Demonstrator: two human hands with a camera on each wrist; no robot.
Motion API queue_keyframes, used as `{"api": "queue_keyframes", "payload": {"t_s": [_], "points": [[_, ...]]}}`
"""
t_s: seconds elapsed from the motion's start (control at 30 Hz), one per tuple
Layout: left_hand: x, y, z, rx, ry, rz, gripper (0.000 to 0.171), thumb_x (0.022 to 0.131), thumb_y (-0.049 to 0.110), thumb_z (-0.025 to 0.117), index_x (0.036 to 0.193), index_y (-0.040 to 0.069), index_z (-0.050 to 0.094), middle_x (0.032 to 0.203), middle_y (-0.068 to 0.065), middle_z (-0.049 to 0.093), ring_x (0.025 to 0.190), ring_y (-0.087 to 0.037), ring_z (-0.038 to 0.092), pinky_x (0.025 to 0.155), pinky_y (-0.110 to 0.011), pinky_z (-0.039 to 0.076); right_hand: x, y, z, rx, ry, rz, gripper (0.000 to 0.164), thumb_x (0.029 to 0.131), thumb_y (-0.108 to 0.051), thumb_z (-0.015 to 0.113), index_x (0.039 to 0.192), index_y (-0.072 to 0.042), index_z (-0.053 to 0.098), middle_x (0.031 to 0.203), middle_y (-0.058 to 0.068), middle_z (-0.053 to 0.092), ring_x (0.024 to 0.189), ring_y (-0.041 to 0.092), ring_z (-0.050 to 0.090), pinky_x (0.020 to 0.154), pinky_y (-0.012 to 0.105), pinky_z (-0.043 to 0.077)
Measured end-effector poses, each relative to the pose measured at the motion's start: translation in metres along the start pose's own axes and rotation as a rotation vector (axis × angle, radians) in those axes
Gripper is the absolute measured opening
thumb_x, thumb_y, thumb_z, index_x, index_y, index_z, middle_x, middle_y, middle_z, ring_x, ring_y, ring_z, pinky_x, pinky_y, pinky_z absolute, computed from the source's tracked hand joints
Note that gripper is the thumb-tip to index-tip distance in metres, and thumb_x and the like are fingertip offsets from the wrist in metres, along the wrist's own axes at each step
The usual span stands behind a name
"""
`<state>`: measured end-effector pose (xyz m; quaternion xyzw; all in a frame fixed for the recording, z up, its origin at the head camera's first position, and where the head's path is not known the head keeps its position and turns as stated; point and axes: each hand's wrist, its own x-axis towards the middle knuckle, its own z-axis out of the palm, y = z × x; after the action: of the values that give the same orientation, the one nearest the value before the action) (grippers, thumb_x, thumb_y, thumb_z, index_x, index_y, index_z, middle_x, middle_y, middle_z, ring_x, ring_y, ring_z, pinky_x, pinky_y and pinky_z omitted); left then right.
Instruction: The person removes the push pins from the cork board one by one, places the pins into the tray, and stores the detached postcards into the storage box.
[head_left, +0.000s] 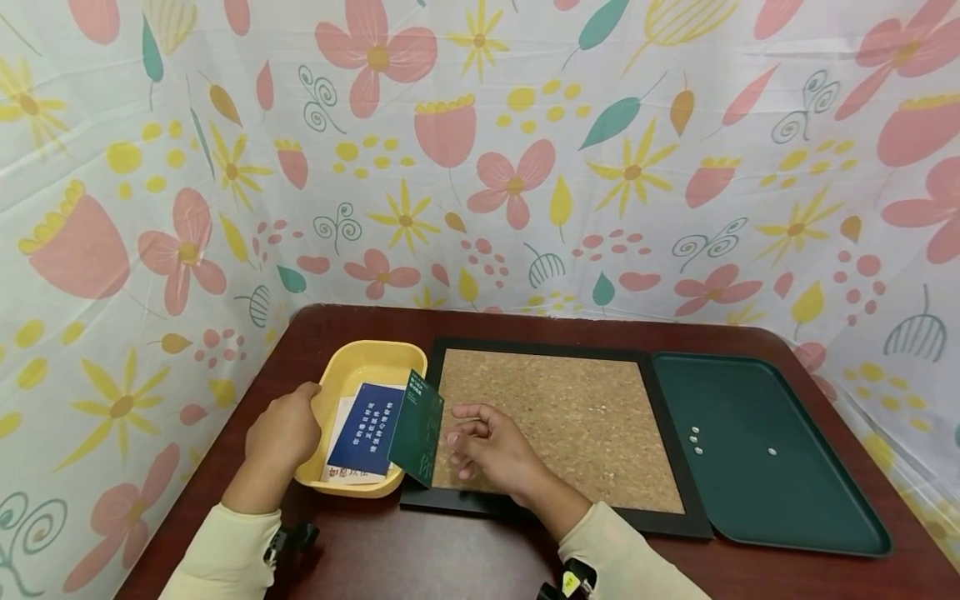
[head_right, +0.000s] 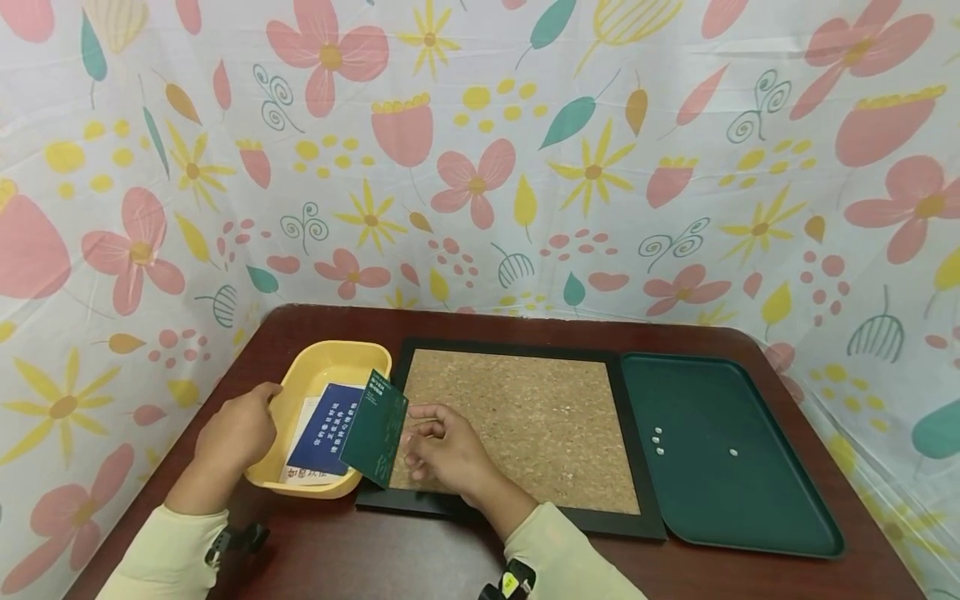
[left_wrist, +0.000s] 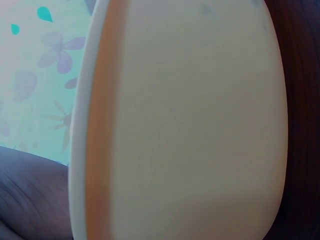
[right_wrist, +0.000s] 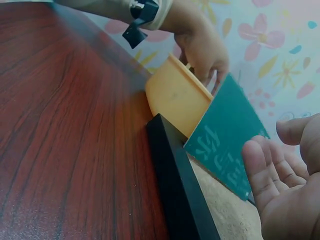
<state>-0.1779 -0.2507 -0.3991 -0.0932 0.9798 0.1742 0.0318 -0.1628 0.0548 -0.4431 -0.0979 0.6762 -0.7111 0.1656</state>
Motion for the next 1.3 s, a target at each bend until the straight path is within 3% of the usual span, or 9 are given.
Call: {"api": "queue_keyframes", "payload": {"t_s": [0.2, 0.33, 0.6, 0.73, 0.93, 1.03, 1.17, 1.3], "points": [[0.001, -0.001, 0.001, 0.003, -0.003, -0.003, 0.050, 0.096, 0.000, 0.054, 0.146, 0.003, 0.051, 0.127, -0.029, 0.062, 0.091, -0.037, 0.065, 0.070, -0.055, 0.053, 0.000, 0.000, 0.002, -0.039, 0.026, -0.031, 0.045, 0.099, -0.007, 0.068, 0.137, 0.008, 0.050, 0.117, 0.023, 0.065, 0.096, 0.025, 0.067, 0.077, 0.047, 0.058], [0.001, -0.001, 0.001, 0.007, -0.005, -0.006, 0.050, 0.096, 0.000, 0.054, 0.146, 0.003, 0.051, 0.126, -0.029, 0.062, 0.090, -0.036, 0.065, 0.069, -0.054, 0.053, 0.000, 0.002, 0.004, -0.046, 0.046, -0.014, 0.046, 0.098, -0.010, 0.069, 0.137, 0.008, 0.051, 0.121, 0.020, 0.062, 0.100, 0.024, 0.066, 0.078, 0.048, 0.058], [0.001, 0.000, 0.002, 0.010, -0.001, -0.003, 0.049, 0.096, 0.000, 0.054, 0.145, 0.003, 0.051, 0.127, -0.029, 0.062, 0.092, -0.037, 0.066, 0.070, -0.056, 0.053, 0.002, 0.007, 0.004, -0.064, 0.047, 0.079, 0.050, 0.095, -0.008, 0.068, 0.138, 0.009, 0.048, 0.120, 0.020, 0.059, 0.082, 0.026, 0.065, 0.073, 0.041, 0.059], [0.001, 0.000, 0.001, 0.012, 0.001, 0.000, 0.049, 0.096, 0.000, 0.055, 0.145, 0.003, 0.051, 0.126, -0.029, 0.062, 0.091, -0.037, 0.066, 0.069, -0.055, 0.053, 0.001, 0.008, 0.004, -0.050, 0.017, 0.114, 0.054, 0.095, -0.008, 0.069, 0.140, 0.008, 0.046, 0.125, 0.022, 0.058, 0.081, 0.026, 0.064, 0.072, 0.041, 0.059], [0.001, -0.002, 0.001, 0.011, 0.007, -0.003, 0.049, 0.096, 0.000, 0.054, 0.145, 0.003, 0.051, 0.125, -0.030, 0.063, 0.089, -0.037, 0.066, 0.067, -0.054, 0.053, -0.001, 0.008, 0.009, -0.103, -0.017, 0.084, 0.055, 0.095, -0.013, 0.071, 0.143, 0.003, 0.049, 0.133, 0.023, 0.056, 0.082, 0.028, 0.066, 0.071, 0.042, 0.060], [0.001, -0.002, 0.001, 0.009, 0.008, -0.001, 0.049, 0.096, 0.000, 0.053, 0.145, 0.003, 0.051, 0.125, -0.029, 0.063, 0.088, -0.036, 0.066, 0.066, -0.053, 0.053, -0.001, 0.007, 0.013, -0.194, -0.025, 0.027, 0.049, 0.095, -0.016, 0.073, 0.139, -0.004, 0.056, 0.122, 0.022, 0.060, 0.074, 0.026, 0.066, 0.064, 0.039, 0.058], [0.001, -0.002, 0.001, 0.007, 0.005, -0.003, 0.050, 0.095, 0.000, 0.054, 0.145, 0.003, 0.051, 0.125, -0.030, 0.063, 0.087, -0.035, 0.065, 0.065, -0.052, 0.053, -0.001, 0.007, 0.019, -0.418, -0.068, -0.096, 0.039, 0.095, -0.020, 0.074, 0.132, -0.014, 0.066, 0.111, 0.018, 0.057, 0.069, 0.017, 0.059, 0.061, 0.031, 0.052], [0.001, -0.002, 0.001, 0.007, 0.000, -0.001, 0.050, 0.095, -0.001, 0.053, 0.145, 0.003, 0.051, 0.125, -0.029, 0.063, 0.087, -0.035, 0.065, 0.066, -0.052, 0.053, -0.003, 0.008, 0.024, -0.599, -0.106, -0.193, 0.038, 0.095, -0.023, 0.075, 0.132, -0.019, 0.069, 0.113, 0.010, 0.047, 0.074, 0.013, 0.050, 0.065, 0.026, 0.046]]}}
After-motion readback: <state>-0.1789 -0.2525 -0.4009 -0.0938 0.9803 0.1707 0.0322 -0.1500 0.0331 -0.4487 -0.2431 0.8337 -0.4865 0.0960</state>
